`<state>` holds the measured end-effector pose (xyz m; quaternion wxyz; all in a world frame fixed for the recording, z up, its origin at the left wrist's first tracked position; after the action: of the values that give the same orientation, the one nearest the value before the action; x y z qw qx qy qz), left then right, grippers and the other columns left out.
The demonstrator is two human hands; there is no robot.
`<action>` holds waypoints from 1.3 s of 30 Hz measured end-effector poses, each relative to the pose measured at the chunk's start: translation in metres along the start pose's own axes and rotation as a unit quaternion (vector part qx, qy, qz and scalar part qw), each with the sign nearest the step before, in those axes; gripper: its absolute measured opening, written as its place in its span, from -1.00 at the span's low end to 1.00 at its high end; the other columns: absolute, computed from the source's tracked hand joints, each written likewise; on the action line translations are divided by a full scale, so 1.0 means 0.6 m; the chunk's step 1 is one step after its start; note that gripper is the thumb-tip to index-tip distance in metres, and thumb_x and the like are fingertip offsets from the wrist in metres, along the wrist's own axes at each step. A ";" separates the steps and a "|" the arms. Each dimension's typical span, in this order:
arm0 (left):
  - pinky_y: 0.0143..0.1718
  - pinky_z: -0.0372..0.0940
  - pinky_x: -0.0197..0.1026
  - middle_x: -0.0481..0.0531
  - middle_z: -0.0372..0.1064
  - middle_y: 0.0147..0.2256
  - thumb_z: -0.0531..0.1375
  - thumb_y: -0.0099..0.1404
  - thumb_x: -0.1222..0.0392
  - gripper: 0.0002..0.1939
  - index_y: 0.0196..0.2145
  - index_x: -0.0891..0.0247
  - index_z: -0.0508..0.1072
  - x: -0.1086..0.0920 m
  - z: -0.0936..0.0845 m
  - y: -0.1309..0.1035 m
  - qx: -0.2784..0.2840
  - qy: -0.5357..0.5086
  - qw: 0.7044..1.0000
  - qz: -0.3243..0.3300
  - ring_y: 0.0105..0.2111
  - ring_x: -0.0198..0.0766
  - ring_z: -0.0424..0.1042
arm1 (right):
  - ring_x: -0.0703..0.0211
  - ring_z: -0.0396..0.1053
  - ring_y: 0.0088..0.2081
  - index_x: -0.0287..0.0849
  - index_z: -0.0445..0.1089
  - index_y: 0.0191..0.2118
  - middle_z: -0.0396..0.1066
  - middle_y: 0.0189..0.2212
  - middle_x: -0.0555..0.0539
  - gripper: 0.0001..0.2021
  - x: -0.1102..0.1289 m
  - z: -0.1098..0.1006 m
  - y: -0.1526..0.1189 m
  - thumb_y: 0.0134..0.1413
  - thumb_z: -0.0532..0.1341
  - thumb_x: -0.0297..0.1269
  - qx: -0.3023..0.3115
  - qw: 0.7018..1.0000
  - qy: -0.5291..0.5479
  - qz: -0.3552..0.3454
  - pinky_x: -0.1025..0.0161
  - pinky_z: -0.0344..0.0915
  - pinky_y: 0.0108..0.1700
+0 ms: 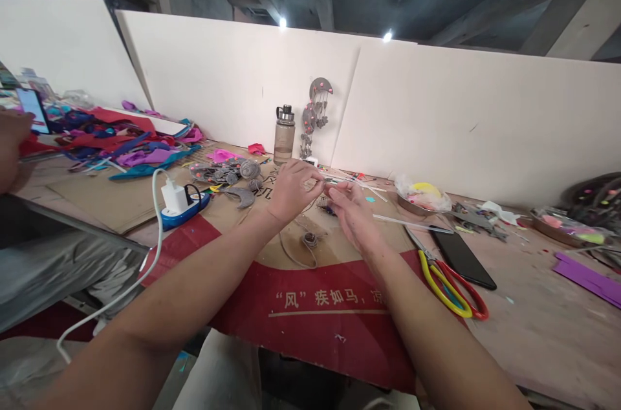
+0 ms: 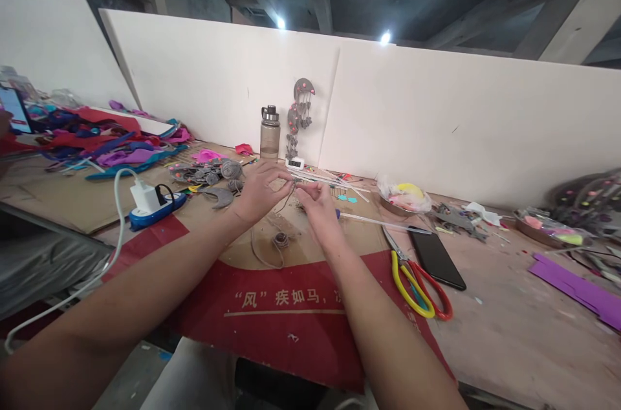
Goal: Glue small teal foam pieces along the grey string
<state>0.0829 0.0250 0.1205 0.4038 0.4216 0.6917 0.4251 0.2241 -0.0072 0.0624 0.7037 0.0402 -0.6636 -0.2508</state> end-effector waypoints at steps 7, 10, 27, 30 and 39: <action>-0.32 0.26 -0.26 -0.02 0.49 -0.45 0.21 0.18 0.29 -0.93 -0.41 0.23 0.52 -0.002 0.023 -0.008 0.052 -0.029 0.997 -0.057 -0.43 -0.32 0.39 | 0.34 0.16 -0.52 -0.09 0.22 -0.33 0.22 -0.51 0.15 -0.73 0.005 -0.003 -0.002 -0.10 0.30 -0.15 -0.032 0.999 -0.028 -0.014 0.33 0.18 -0.46; -0.37 0.23 -0.28 -0.04 0.49 -0.48 0.21 0.18 0.27 -0.93 -0.42 0.24 0.52 0.002 0.029 -0.011 0.066 -0.052 0.991 -0.105 -0.48 -0.35 0.36 | 0.30 0.17 -0.47 -0.14 0.28 -0.38 0.24 -0.50 0.09 -0.85 0.031 -0.018 -0.003 -0.02 0.22 -0.20 -0.059 0.984 -0.154 -0.065 0.31 0.14 -0.42; -0.38 0.19 -0.28 -0.09 0.35 -0.54 0.16 0.11 0.28 -0.94 -0.48 0.27 0.43 0.014 0.035 -0.019 0.074 -0.136 0.971 -0.181 -0.49 -0.37 0.29 | 0.22 0.23 -0.43 -0.16 0.32 -0.48 0.33 -0.53 0.02 -0.80 0.073 -0.004 -0.020 0.13 0.12 -0.23 -0.086 0.911 -0.370 -0.162 0.25 0.11 -0.30; -0.37 0.20 -0.28 -0.09 0.34 -0.53 0.15 0.10 0.27 -0.94 -0.48 0.27 0.42 0.016 0.040 -0.021 0.076 -0.170 0.962 -0.199 -0.48 -0.36 0.29 | 0.23 0.21 -0.45 -0.15 0.31 -0.50 0.32 -0.54 0.03 -0.79 0.075 -0.003 -0.020 0.13 0.12 -0.24 -0.088 0.908 -0.377 -0.161 0.26 0.09 -0.32; -0.42 0.15 -0.29 -0.11 0.27 -0.54 0.15 0.07 0.22 -0.91 -0.53 0.27 0.38 0.027 0.062 -0.033 0.094 -0.272 0.918 -0.272 -0.49 -0.38 0.22 | 0.26 0.13 -0.50 -0.12 0.16 -0.58 0.21 -0.61 0.08 -0.76 0.083 -0.003 -0.023 0.08 0.13 -0.30 -0.100 0.896 -0.400 -0.168 0.27 0.06 -0.35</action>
<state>0.1068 0.0437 0.0874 0.6349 0.3528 0.6799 0.1010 0.2212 -0.0400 0.1025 0.3268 -0.0234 -0.8437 -0.4252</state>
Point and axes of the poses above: each hand's wrist, its own y-axis towards the middle knuckle, its own z-axis out of the palm, x = y × z, the point moved 9 cm from there along y, towards the middle knuckle
